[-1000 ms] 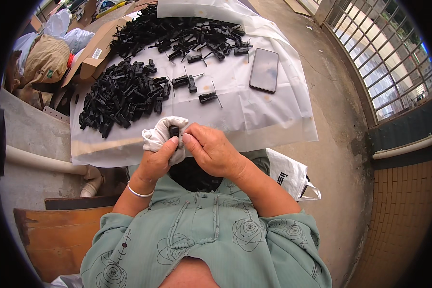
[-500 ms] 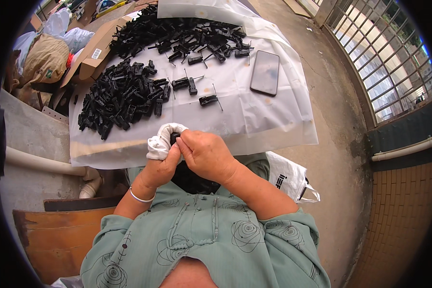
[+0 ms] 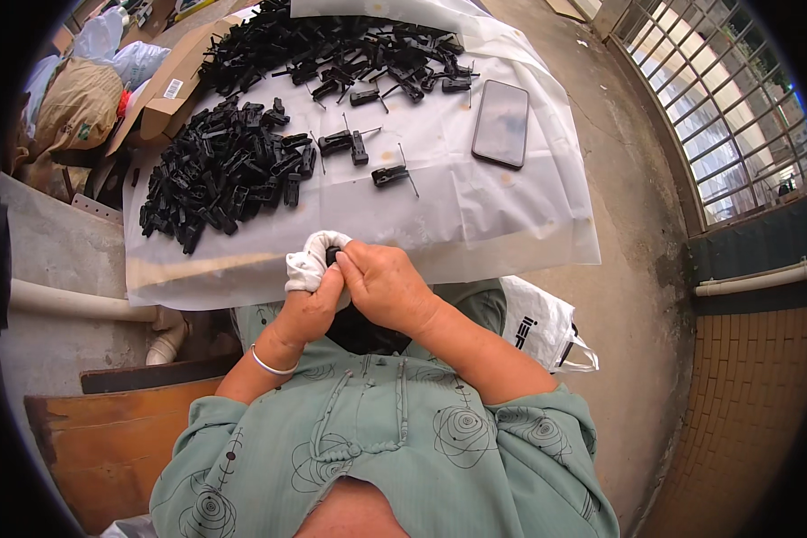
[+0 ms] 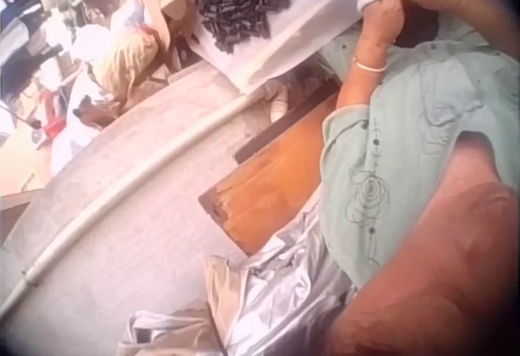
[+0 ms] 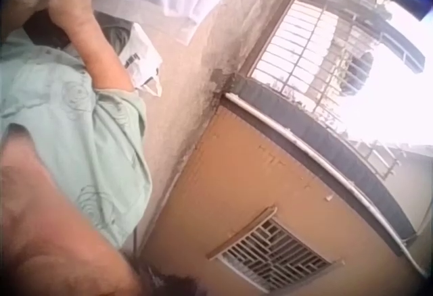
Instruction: Inspecting and cleaning small black plastic components at a production floor workbench.
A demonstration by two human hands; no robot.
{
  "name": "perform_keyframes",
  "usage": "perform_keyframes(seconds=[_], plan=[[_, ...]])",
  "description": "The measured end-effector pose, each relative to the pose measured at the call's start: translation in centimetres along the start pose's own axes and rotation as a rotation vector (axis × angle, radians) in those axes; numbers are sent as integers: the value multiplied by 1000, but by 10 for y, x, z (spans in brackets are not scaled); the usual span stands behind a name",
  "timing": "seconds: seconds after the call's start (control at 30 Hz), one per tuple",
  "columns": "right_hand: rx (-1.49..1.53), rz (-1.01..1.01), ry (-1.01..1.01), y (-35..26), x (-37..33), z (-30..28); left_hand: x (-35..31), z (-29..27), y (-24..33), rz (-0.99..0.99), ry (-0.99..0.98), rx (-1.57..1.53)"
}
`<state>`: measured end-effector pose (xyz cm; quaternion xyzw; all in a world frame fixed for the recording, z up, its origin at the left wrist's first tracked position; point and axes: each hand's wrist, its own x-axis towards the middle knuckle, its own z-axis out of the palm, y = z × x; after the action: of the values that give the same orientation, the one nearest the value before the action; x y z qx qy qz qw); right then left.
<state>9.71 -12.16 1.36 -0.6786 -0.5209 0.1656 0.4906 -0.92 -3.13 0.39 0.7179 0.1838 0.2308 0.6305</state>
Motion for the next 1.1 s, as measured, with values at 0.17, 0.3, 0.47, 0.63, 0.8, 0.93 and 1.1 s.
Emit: perform_keyframes(seconds=[0.17, 0.3, 0.47, 0.63, 0.8, 0.93, 1.1], plan=[[66, 14, -65, -1, 0, -11, -2, 3, 4, -115, -3, -195], [-37, -1, -111, -1, 2, -8, -4, -1, -2, 80, -20, 132], [-25, -59, -25, 0, -4, -1, -4, 0, 12, 94, -24, 150], [43, -36, -5, -2, 3, -20, 20, -29, 24, 355, 72, 343], [-508, -17, 199, 24, 15, -46, 61, -100, 54, 503, 460, 1300], [-789, 135, 198, 44, 27, -46, 57, -94, 50, 582, 530, 1285], [-789, 82, 224, 53, 24, -45, 35, -42, 24, 620, 161, 773]])
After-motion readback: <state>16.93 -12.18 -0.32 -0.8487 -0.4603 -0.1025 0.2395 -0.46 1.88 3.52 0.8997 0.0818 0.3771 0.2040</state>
